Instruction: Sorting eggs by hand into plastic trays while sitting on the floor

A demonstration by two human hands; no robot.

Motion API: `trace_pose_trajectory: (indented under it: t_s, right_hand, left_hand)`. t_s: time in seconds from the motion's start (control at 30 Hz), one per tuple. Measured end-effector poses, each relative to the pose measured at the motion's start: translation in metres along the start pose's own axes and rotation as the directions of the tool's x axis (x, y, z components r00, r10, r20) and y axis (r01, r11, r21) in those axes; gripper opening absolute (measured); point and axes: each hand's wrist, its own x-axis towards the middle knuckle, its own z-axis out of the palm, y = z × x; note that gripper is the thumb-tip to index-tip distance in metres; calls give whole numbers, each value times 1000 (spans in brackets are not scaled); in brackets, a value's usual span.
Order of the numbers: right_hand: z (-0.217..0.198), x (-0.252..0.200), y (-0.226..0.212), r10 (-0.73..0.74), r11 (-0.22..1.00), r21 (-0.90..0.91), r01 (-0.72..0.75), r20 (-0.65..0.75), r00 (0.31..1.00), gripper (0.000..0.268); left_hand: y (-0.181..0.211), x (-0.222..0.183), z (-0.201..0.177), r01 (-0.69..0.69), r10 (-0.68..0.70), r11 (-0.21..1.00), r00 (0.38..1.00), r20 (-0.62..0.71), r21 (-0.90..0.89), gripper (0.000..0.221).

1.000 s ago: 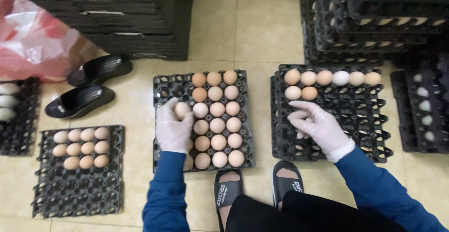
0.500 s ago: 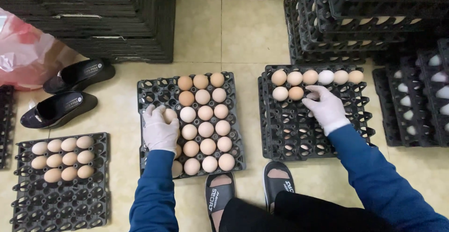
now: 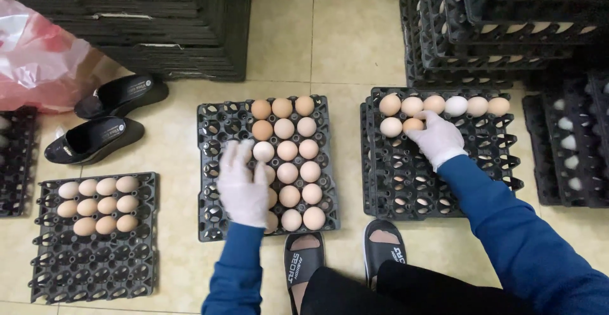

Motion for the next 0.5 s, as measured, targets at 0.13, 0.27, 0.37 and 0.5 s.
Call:
trace_pose_trajectory:
  t_s: [0.13,0.27,0.37,0.5]
  right_hand:
    - [0,3,12,20,994,111,-19,-13,1000,55]
    - [-17,-29,6,-33,914,397,87,-141,989,54]
    - [-29,-75,-20,-122,809,567,158,-100,987,64]
    - [-27,-119,-48,-288,791,583,187,84,954,75]
  left_hand:
    - [68,-14,-5,6,7,975,998,58,-223,43]
    - [106,-40,5,68,41,913,966,255,-401,34]
    - [134,-46,13,24,113,924,936,333,-381,51]
    - [159,-47,22,-52,188,960,850,492,-276,86]
